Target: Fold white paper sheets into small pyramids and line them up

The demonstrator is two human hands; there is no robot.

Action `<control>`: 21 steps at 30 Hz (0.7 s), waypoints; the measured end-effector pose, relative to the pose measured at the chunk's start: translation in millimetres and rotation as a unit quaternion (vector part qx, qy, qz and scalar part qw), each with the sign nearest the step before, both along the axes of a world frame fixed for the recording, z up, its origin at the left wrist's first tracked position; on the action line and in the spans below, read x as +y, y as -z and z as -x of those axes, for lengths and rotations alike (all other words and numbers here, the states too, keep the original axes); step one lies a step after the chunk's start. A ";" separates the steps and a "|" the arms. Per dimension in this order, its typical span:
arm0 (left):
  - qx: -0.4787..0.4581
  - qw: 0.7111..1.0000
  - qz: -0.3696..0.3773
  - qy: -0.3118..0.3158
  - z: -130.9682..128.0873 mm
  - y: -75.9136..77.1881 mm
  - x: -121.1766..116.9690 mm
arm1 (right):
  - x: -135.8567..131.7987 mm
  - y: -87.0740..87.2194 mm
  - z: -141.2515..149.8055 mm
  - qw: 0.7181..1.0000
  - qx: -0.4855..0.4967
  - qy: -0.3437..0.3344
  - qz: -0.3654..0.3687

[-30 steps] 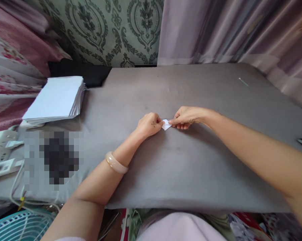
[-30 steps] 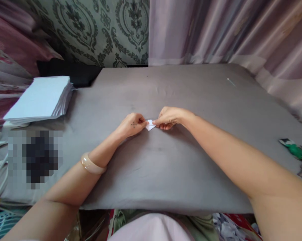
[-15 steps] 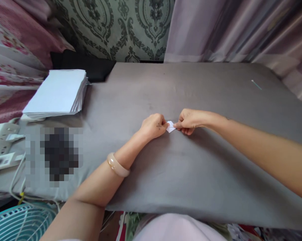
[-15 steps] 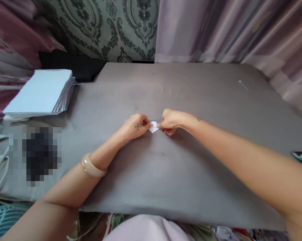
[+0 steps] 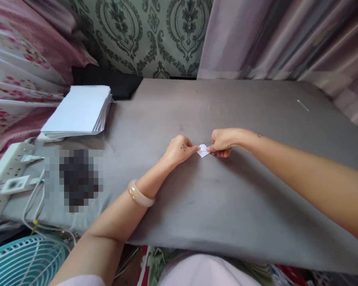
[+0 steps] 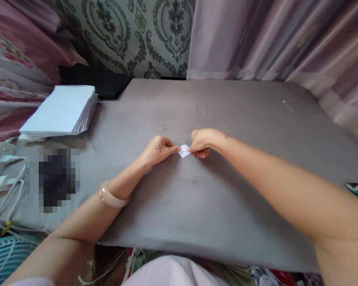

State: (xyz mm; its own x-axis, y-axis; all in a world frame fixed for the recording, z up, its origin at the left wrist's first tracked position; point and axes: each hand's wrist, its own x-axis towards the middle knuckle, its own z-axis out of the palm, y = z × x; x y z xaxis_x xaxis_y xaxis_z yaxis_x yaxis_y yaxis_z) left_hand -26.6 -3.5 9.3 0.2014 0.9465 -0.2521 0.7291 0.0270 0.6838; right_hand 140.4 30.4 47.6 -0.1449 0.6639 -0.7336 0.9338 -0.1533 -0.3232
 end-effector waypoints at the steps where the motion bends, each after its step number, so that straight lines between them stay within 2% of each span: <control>1: 0.003 1.000 0.001 -0.001 -0.7 1.0 0.6 | 0.1 -1.1 0.6 1.000 -0.007 -0.005 0.002; 10: 0.052 0.998 0.021 0.022 -4.1 3.1 9.9 | 10.2 1.2 -0.3 0.998 -0.032 -0.050 0.025; 13: 0.069 0.997 0.019 0.029 -5.7 3.6 9.5 | 10.8 -2.5 1.4 0.997 -0.044 -0.067 0.012; 15: 0.076 0.997 -0.002 0.026 -6.4 4.9 5.5 | 5.9 -6.6 2.1 0.994 -0.071 -0.076 -0.026; 18: 0.079 0.995 -0.051 0.019 -6.8 7.9 -3.5 | -8.2 -6.7 -0.7 0.984 -0.105 -0.073 -0.125; 21: 0.056 0.996 -0.071 0.022 -6.9 10.3 -9.6 | -22.8 5.3 -9.2 0.978 -0.018 -0.050 -0.200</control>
